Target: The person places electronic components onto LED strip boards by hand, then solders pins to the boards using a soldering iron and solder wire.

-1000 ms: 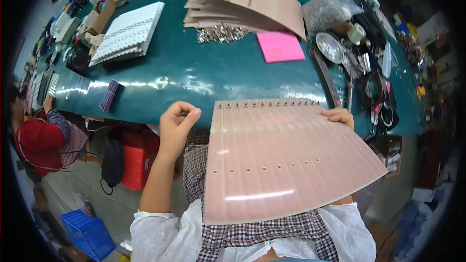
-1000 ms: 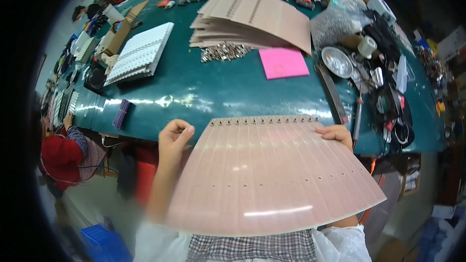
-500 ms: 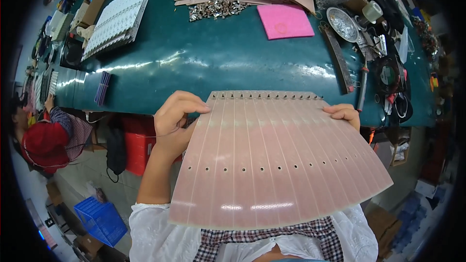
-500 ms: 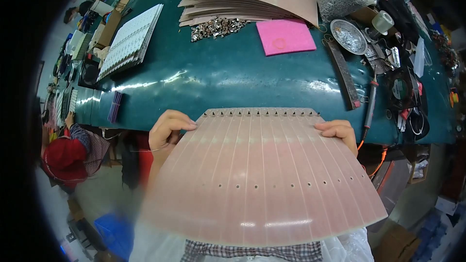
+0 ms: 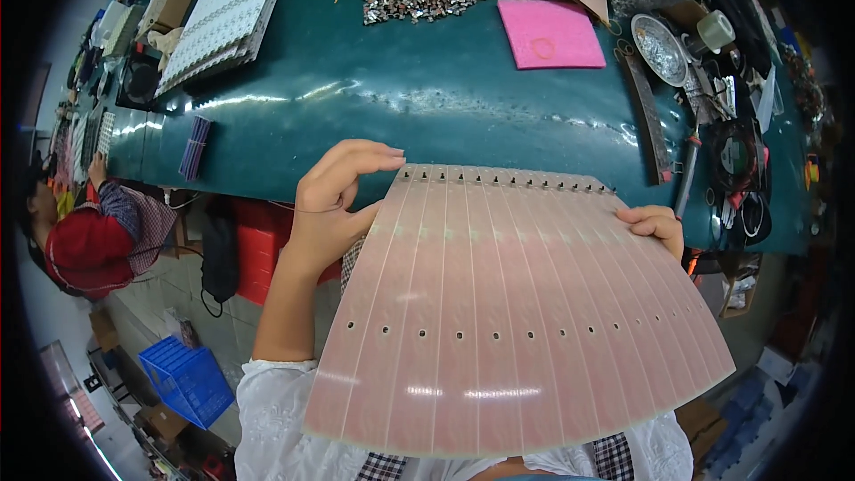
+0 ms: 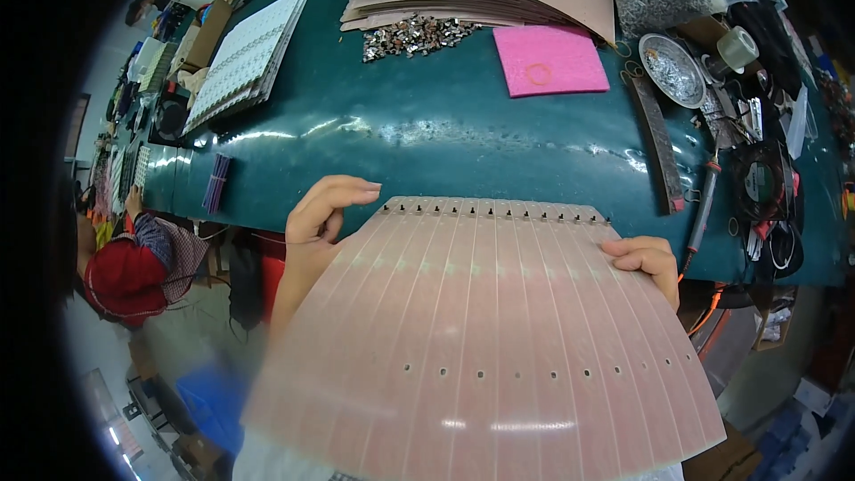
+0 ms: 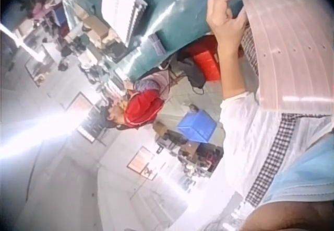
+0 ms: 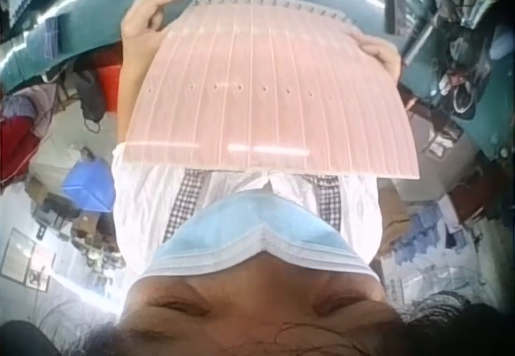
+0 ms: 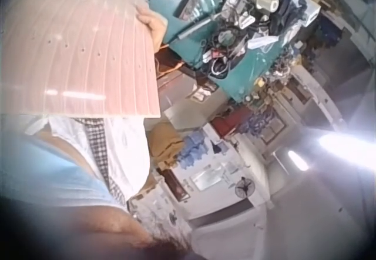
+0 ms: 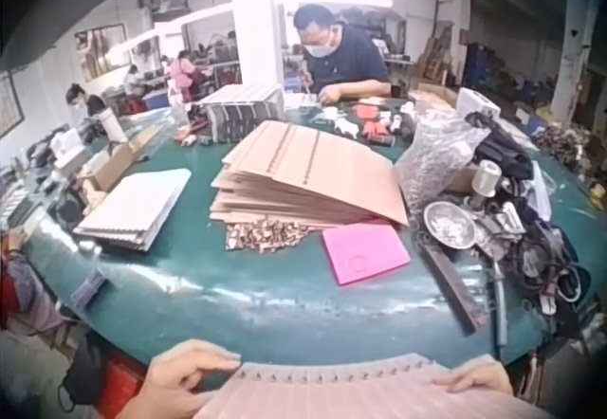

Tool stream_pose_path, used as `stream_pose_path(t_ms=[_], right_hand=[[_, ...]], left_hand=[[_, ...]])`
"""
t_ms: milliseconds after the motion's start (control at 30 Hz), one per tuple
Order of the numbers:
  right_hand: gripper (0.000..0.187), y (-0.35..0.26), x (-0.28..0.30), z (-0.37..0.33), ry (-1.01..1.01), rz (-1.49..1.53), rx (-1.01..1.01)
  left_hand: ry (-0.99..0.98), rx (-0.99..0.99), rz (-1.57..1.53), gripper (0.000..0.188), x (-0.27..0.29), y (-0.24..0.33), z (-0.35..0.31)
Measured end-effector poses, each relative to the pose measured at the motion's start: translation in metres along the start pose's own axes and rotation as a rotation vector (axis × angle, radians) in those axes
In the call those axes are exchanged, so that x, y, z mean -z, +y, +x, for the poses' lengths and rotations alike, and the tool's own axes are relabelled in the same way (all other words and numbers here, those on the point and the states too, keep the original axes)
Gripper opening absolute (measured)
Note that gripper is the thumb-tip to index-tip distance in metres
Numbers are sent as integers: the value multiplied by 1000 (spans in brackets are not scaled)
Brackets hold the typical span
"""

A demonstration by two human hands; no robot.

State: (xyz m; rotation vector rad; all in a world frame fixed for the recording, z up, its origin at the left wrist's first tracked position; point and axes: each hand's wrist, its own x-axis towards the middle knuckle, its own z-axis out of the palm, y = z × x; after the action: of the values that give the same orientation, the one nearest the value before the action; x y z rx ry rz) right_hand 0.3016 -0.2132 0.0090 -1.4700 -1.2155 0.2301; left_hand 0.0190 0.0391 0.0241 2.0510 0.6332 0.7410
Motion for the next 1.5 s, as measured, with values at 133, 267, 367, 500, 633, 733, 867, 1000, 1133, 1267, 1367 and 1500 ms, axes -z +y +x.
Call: stream_pose_path(t_ms=[133,267,367,500,633,733,867,1000,1133,1267,1367,1500], right_hand=[[28,-4,3,4,-26,-24,-23],[29,-6,3,5,-29,0,-47],[29,-7,3,5,-32,4,-55],[30,-7,4,4,-36,25,-58],[32,-7,3,2,-28,-4,-49],[34,-7,3,2,-29,-6,-39],[34,-6,3,2,-29,9,-50],[33,-4,3,1,-23,11,-50],[33,-4,4,1,-36,23,-39],[33,-2,4,0,-43,36,-17],[33,-1,5,-1,-51,25,-18],[33,-2,5,0,-39,21,-16]], left_hand=[[-54,-10,12,39,2,6,5],[-71,-47,8,40,-1,15,7],[-134,-139,-11,42,-5,22,21],[-268,-226,42,42,-5,19,42],[-425,-200,60,40,-2,22,49],[-469,-209,19,39,-6,16,51],[-469,-222,-53,37,-9,13,51],[-478,-201,-101,36,-10,9,51],[-493,-196,-100,34,-10,7,51],[-544,-147,-111,36,-7,9,51],[-546,-167,-88,36,-7,7,52],[-558,-152,-100,37,-7,7,53]])
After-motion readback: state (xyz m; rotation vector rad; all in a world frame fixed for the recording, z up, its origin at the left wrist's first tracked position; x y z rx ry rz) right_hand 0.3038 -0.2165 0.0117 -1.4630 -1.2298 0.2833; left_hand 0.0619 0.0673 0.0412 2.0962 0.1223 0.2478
